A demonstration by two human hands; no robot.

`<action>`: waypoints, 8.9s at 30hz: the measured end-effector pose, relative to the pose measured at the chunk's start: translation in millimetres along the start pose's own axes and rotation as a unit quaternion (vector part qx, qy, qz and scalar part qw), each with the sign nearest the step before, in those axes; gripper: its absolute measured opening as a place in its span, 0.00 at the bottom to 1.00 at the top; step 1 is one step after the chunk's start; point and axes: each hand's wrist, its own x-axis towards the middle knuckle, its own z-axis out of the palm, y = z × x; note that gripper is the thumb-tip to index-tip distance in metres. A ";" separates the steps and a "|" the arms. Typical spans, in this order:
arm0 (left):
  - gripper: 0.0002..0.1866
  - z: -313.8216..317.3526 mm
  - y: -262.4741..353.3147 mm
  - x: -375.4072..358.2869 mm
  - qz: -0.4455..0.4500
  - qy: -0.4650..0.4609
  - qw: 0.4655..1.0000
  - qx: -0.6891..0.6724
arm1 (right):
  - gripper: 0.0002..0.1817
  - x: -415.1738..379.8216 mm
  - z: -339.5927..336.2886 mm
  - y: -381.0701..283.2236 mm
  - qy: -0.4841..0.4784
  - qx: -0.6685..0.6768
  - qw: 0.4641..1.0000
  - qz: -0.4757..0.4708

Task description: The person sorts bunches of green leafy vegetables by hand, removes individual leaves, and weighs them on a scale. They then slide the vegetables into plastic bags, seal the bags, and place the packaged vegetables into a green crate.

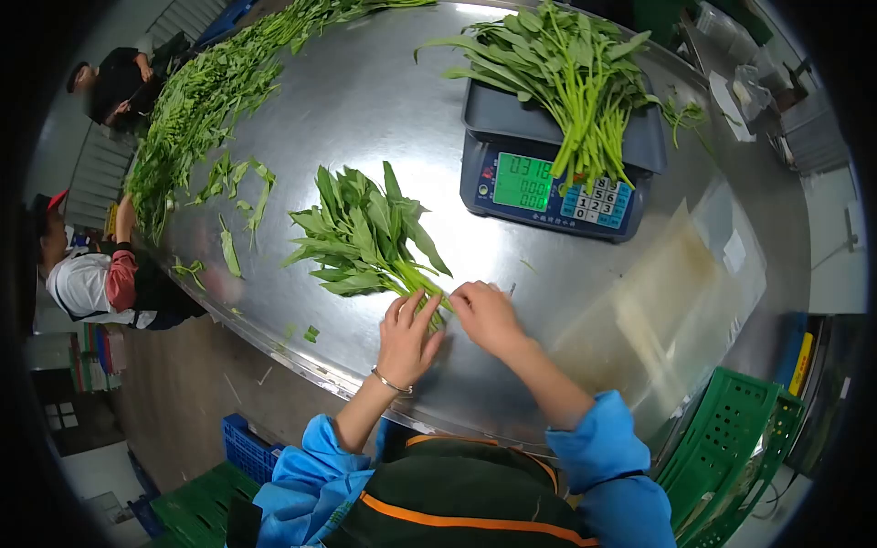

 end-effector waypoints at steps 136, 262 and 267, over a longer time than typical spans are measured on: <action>0.15 95.4 172.6 170.9 0.269 -0.400 0.872 0.091 | 0.18 -292.3 -8.1 36.5 -0.028 0.852 0.325 0.410; 0.28 126.1 183.5 26.2 -0.068 -0.346 0.881 -0.314 | 0.15 -309.6 -86.7 177.0 0.408 0.091 0.849 0.323; 0.13 105.1 168.3 6.3 0.000 -0.251 0.931 -0.266 | 0.11 -336.0 -61.9 134.5 0.347 0.251 0.839 0.337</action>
